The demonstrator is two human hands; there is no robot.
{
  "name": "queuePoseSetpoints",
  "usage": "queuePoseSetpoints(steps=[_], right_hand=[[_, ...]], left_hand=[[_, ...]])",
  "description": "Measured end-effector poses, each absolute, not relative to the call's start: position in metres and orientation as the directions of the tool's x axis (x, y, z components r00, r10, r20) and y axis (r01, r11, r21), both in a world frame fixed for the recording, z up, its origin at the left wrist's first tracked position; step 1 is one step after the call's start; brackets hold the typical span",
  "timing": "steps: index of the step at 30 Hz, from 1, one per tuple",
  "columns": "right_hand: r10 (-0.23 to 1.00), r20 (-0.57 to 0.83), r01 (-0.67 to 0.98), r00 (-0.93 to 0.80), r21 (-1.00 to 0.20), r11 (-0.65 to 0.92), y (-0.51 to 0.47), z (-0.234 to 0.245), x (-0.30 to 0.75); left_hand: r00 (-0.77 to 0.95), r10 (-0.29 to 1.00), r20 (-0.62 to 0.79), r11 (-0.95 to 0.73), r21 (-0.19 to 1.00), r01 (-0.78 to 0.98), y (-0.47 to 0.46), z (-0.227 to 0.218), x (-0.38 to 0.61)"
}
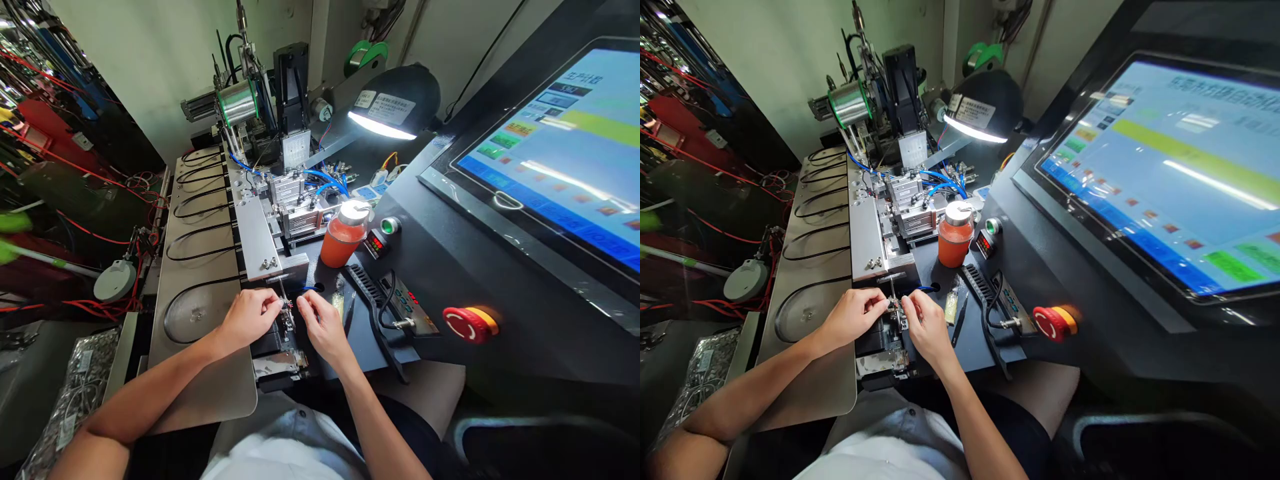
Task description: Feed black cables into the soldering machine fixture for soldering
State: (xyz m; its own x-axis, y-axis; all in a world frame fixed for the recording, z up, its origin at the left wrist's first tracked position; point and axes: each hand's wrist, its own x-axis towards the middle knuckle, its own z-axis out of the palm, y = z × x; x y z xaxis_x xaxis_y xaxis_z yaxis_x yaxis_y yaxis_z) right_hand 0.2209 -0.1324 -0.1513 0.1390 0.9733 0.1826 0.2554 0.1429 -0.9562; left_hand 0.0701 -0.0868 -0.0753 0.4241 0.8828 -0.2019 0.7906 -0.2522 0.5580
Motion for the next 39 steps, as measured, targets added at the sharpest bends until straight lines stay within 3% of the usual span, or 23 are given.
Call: queuePoseSetpoints(steps=[5, 8, 11, 15, 19, 22, 25, 30, 34, 39], right_hand=[[0.974, 0.211, 0.197, 0.084, -0.961, 0.191, -0.120, -0.153, 0.208], [0.964, 0.240, 0.150, 0.112, -0.963, 0.222, -0.120, -0.158, 0.204], [0.960, 0.246, 0.119, 0.131, -0.966, 0.231, -0.121, -0.162, 0.201], [0.962, 0.240, 0.091, 0.131, -0.969, 0.230, -0.122, -0.163, 0.201], [0.963, 0.231, 0.084, 0.141, -0.972, 0.220, -0.121, -0.163, 0.199], [0.966, 0.209, 0.063, 0.150, -0.978, 0.201, -0.121, -0.165, 0.198], [0.969, 0.181, 0.070, 0.171, -0.983, 0.171, -0.124, -0.165, 0.202], [0.922, 0.276, 0.255, 0.273, -0.944, 0.207, -0.137, -0.156, 0.220], [0.894, 0.422, 0.400, 0.150, -0.853, 0.336, -0.142, -0.151, 0.224], [0.862, 0.502, 0.443, 0.072, -0.790, 0.424, -0.140, -0.154, 0.218]], left_hand=[[0.432, 0.883, -0.185, -0.272, 0.550, 0.790, -0.086, -0.077, 0.071], [0.446, 0.886, -0.131, -0.337, 0.478, 0.811, -0.090, -0.080, 0.069], [0.511, 0.858, 0.057, -0.495, 0.356, 0.793, -0.097, -0.086, 0.061], [0.693, 0.671, 0.265, -0.738, 0.150, 0.658, -0.102, -0.093, 0.050], [0.795, 0.549, 0.260, -0.812, -0.062, 0.581, -0.101, -0.092, 0.049], [0.863, 0.472, 0.180, -0.859, -0.125, 0.496, -0.098, -0.090, 0.050], [0.865, 0.475, 0.163, -0.864, -0.103, 0.494, -0.096, -0.087, 0.049], [0.747, 0.641, 0.175, -0.766, 0.094, 0.636, -0.094, -0.081, 0.043], [0.721, 0.684, 0.110, -0.730, 0.106, 0.675, -0.092, -0.079, 0.041], [0.717, 0.693, 0.081, -0.721, 0.119, 0.683, -0.090, -0.080, 0.041]])
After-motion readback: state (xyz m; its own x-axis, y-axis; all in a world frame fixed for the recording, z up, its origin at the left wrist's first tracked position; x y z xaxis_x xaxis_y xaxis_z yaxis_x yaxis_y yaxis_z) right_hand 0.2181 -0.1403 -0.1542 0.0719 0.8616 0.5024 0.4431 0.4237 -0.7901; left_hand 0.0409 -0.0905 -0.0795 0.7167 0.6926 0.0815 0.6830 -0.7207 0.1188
